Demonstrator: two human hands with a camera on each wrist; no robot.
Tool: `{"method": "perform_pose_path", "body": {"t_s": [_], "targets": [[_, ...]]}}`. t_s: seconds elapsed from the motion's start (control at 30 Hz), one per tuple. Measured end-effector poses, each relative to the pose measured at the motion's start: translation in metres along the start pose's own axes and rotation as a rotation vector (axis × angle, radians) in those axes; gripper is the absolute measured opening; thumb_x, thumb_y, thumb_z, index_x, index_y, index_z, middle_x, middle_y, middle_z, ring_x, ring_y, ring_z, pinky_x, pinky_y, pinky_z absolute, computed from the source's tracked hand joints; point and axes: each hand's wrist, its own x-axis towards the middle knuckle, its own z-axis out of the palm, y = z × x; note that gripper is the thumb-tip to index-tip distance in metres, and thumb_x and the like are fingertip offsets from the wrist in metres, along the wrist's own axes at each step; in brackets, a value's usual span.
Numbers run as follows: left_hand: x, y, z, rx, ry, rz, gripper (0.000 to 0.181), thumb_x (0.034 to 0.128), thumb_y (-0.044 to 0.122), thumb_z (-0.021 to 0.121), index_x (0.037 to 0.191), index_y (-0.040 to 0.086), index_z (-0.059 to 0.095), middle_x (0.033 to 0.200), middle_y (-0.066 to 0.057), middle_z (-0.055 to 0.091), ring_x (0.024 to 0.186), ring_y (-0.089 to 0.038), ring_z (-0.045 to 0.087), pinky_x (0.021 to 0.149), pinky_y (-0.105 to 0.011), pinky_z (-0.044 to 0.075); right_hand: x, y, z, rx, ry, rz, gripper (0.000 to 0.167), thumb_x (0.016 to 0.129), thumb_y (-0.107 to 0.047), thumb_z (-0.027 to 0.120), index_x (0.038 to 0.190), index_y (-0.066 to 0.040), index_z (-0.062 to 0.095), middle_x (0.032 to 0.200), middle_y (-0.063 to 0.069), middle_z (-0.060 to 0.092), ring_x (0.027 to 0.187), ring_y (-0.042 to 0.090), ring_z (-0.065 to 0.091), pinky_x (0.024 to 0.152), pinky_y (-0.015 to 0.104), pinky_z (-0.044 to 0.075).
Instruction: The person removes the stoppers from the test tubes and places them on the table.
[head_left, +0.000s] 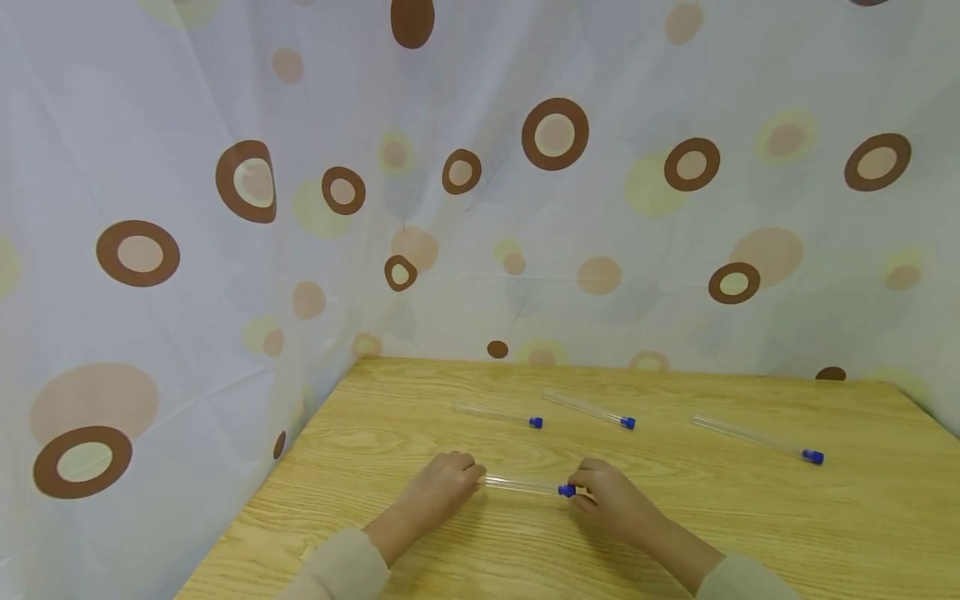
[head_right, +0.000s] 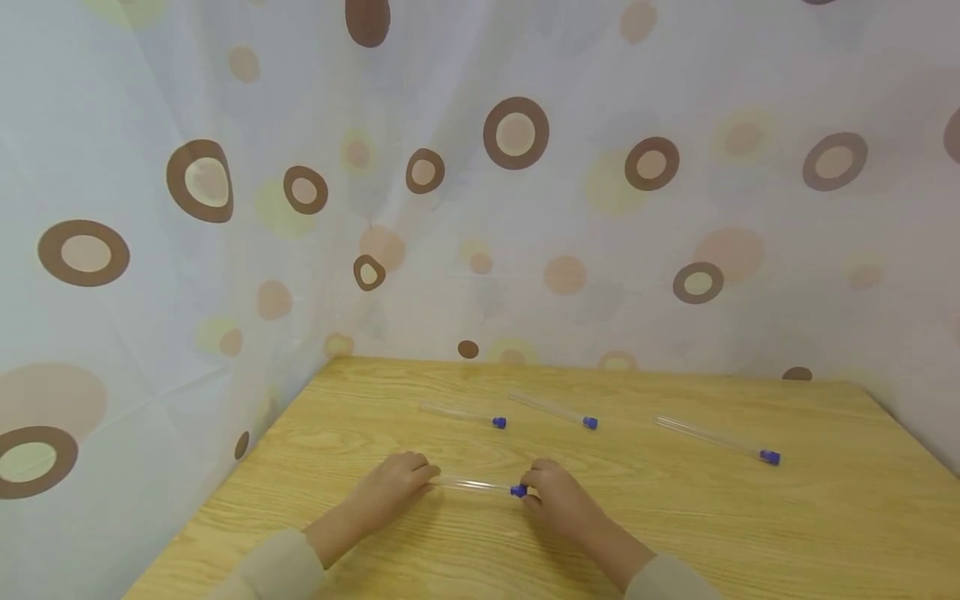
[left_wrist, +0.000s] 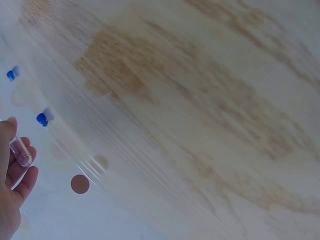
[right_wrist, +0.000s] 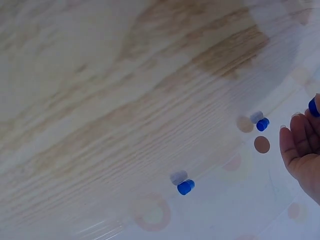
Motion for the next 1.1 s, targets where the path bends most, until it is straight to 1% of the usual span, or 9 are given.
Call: {"method": "perform_pose_path", "body": {"t_s": [0.2, 0.33, 0.5, 0.57, 0.77, 0.9, 1.1], "targets": [[0.007, 0.006, 0.003, 0.003, 0.024, 0.006, 0.012, 0.0779, 0.018, 0.073, 0.087, 0.013, 0.066, 0.078, 0.004, 0.062, 0.069, -0.007, 0.056, 0.062, -0.013, 0.048, -0.008, 0.004, -0.002, -0.008, 0.034, 0.015, 0.011, 0.077, -0.001, 0.071, 0.087, 0.001, 0.068, 0.081, 0.001, 0.06, 0.071, 0.013, 0.057, 0.06, 0.017, 0.052], [0.011, 0.012, 0.003, 0.001, 0.032, 0.013, 0.012, 0.0775, 0.018, 0.074, 0.086, 0.014, 0.066, 0.079, 0.005, 0.063, 0.07, -0.007, 0.057, 0.064, -0.013, 0.049, -0.014, 0.008, -0.004, -0.008, 0.049, 0.027, 0.011, 0.076, -0.002, 0.071, 0.086, 0.001, 0.068, 0.08, 0.0, 0.059, 0.07, 0.011, 0.056, 0.059, 0.017, 0.051], [0.015, 0.018, 0.003, 0.006, 0.001, 0.001, 0.011, 0.0796, 0.02, 0.072, 0.086, 0.015, 0.065, 0.078, 0.006, 0.062, 0.069, -0.005, 0.056, 0.06, -0.01, 0.045, -0.02, 0.011, -0.009, -0.011, 0.057, 0.047, 0.011, 0.076, -0.001, 0.071, 0.087, 0.0, 0.068, 0.081, -0.001, 0.06, 0.07, 0.01, 0.056, 0.059, 0.017, 0.051], [0.017, 0.02, 0.004, 0.002, -0.002, -0.004, 0.01, 0.0802, 0.02, 0.071, 0.087, 0.015, 0.066, 0.078, 0.006, 0.061, 0.068, -0.005, 0.055, 0.06, -0.011, 0.045, -0.021, 0.012, -0.011, -0.016, 0.055, 0.054, 0.011, 0.076, -0.001, 0.071, 0.087, 0.0, 0.068, 0.081, 0.0, 0.06, 0.071, 0.01, 0.056, 0.059, 0.017, 0.051], [0.023, 0.024, 0.005, 0.006, 0.027, 0.0, 0.012, 0.0801, 0.021, 0.072, 0.088, 0.014, 0.066, 0.078, 0.005, 0.062, 0.069, -0.006, 0.057, 0.061, -0.011, 0.046, -0.025, 0.016, -0.017, -0.023, 0.06, 0.064, 0.012, 0.077, -0.002, 0.07, 0.088, 0.0, 0.067, 0.084, 0.0, 0.06, 0.072, 0.011, 0.056, 0.06, 0.017, 0.051], [0.026, 0.026, 0.007, 0.001, 0.035, 0.002, 0.012, 0.0799, 0.021, 0.072, 0.087, 0.014, 0.067, 0.078, 0.005, 0.062, 0.069, -0.005, 0.057, 0.059, -0.011, 0.046, -0.028, 0.016, -0.02, -0.032, 0.061, 0.067, 0.012, 0.077, -0.002, 0.07, 0.089, -0.001, 0.067, 0.084, 0.0, 0.06, 0.072, 0.011, 0.056, 0.06, 0.017, 0.051], [0.03, 0.029, 0.009, 0.018, 0.082, 0.017, 0.012, 0.0777, 0.021, 0.074, 0.084, 0.015, 0.067, 0.076, 0.006, 0.061, 0.067, -0.005, 0.057, 0.057, -0.011, 0.045, -0.033, 0.018, -0.021, -0.021, 0.055, 0.095, 0.012, 0.077, -0.002, 0.07, 0.089, -0.001, 0.067, 0.085, -0.001, 0.06, 0.073, 0.012, 0.057, 0.06, 0.017, 0.052]]}}
